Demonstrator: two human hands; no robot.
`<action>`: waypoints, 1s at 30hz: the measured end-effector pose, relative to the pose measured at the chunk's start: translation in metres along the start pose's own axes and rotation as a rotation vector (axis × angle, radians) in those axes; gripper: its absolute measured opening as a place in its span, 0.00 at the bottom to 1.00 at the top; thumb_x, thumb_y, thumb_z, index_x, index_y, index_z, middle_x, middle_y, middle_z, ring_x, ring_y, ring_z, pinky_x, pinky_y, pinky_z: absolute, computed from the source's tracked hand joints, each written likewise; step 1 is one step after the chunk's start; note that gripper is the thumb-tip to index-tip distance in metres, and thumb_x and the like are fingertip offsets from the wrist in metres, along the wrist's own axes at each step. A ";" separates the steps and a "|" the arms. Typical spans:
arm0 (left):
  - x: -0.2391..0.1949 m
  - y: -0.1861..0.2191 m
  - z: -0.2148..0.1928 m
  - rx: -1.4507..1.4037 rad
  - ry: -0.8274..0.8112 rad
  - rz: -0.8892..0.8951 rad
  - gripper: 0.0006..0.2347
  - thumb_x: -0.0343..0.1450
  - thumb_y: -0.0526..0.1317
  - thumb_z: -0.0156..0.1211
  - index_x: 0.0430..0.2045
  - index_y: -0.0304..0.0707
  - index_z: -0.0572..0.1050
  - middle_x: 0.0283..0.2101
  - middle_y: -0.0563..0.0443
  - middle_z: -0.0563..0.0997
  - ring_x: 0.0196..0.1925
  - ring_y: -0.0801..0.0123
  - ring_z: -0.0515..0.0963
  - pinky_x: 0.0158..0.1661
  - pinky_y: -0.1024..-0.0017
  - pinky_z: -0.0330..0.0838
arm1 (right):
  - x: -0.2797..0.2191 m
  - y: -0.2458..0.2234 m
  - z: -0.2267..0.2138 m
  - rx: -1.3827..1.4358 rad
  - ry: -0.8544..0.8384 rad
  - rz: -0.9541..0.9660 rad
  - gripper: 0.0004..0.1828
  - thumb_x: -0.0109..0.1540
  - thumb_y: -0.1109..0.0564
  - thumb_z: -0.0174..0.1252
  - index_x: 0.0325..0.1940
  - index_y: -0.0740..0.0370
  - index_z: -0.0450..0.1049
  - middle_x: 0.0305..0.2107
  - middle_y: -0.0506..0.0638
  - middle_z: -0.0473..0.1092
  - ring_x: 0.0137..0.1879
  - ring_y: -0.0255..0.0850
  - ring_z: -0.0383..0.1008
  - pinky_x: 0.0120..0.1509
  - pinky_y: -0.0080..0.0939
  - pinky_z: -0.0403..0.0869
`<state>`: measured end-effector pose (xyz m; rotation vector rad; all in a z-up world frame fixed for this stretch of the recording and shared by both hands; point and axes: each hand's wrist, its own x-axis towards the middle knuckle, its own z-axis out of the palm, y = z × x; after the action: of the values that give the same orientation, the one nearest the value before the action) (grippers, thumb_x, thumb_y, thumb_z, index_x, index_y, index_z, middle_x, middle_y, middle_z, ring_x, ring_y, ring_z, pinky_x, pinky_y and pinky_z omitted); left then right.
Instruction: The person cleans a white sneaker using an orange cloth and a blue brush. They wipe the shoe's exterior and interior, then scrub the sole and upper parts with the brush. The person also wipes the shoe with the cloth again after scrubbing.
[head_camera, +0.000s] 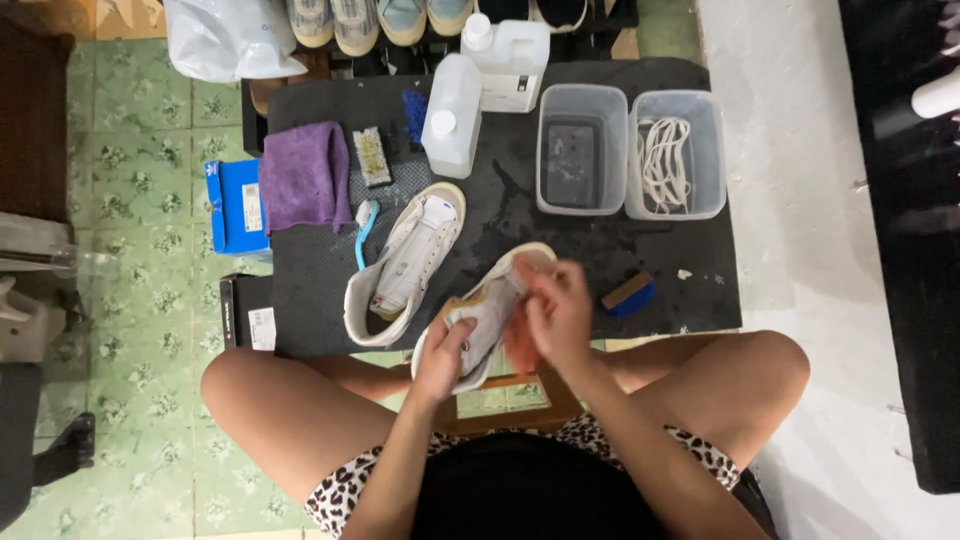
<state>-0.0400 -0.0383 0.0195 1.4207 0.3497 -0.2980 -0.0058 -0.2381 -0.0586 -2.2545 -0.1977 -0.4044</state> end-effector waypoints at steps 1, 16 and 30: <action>-0.002 0.006 -0.002 -0.001 0.004 -0.006 0.16 0.71 0.38 0.57 0.50 0.28 0.76 0.40 0.39 0.79 0.43 0.56 0.75 0.52 0.56 0.70 | 0.006 0.001 -0.005 0.001 -0.007 0.003 0.14 0.53 0.62 0.58 0.43 0.57 0.80 0.49 0.55 0.67 0.50 0.56 0.72 0.54 0.47 0.72; 0.060 -0.037 -0.006 -0.761 -0.098 -0.487 0.23 0.60 0.44 0.57 0.50 0.37 0.77 0.44 0.42 0.83 0.38 0.57 0.81 0.43 0.61 0.73 | 0.008 0.016 0.031 -0.247 -0.180 -0.020 0.22 0.56 0.51 0.61 0.54 0.53 0.78 0.45 0.49 0.68 0.49 0.51 0.73 0.52 0.48 0.74; -0.004 0.016 0.003 0.222 0.004 -0.374 0.31 0.65 0.50 0.63 0.65 0.40 0.69 0.65 0.37 0.73 0.70 0.48 0.68 0.67 0.54 0.60 | 0.002 0.023 0.048 -0.192 -0.170 -0.239 0.30 0.65 0.63 0.50 0.73 0.68 0.62 0.66 0.65 0.63 0.74 0.61 0.60 0.81 0.57 0.55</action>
<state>-0.0365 -0.0389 0.0360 1.5694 0.6023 -0.6550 0.0135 -0.2166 -0.1039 -2.4651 -0.5410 -0.3687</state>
